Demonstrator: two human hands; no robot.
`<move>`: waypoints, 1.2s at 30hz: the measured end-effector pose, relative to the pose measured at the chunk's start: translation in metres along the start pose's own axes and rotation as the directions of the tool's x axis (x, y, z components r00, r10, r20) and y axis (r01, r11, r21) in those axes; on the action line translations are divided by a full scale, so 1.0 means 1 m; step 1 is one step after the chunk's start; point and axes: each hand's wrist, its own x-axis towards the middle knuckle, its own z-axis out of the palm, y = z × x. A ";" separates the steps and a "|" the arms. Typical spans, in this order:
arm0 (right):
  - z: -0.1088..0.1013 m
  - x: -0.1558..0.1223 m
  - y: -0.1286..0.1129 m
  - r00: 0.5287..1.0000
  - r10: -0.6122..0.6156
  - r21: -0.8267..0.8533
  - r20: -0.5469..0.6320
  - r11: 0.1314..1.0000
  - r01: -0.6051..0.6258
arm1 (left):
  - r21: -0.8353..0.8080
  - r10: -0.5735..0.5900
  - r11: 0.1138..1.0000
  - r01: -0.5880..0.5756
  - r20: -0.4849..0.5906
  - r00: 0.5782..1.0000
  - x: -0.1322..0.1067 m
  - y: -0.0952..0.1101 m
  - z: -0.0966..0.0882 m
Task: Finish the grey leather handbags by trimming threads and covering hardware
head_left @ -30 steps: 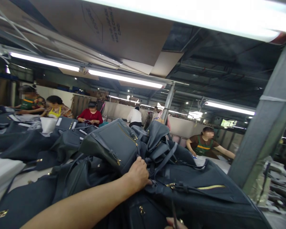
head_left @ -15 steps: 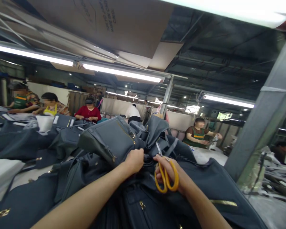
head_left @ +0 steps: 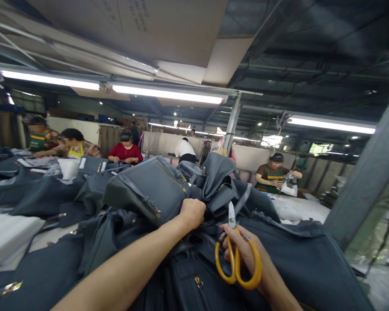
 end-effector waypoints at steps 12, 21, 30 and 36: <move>-0.002 0.000 0.013 0.999 0.040 0.035 -0.004 0.999 -0.040 | -0.228 -0.106 0.972 0.057 -0.207 0.973 -0.012 -0.013 0.009; -0.005 -0.005 0.019 1.000 0.009 0.028 -0.002 1.000 -0.009 | -0.452 0.042 0.886 -0.106 -0.149 0.988 -0.007 -0.020 0.011; -0.005 -0.013 0.015 0.999 0.029 -0.033 -0.015 0.999 -0.029 | -0.852 -0.011 0.510 -0.116 -0.141 0.990 0.014 -0.024 0.021; 0.000 -0.019 0.013 0.998 0.028 -0.006 -0.054 1.000 -0.029 | -0.999 -0.255 0.000 -0.039 -0.038 0.966 0.011 -0.017 0.027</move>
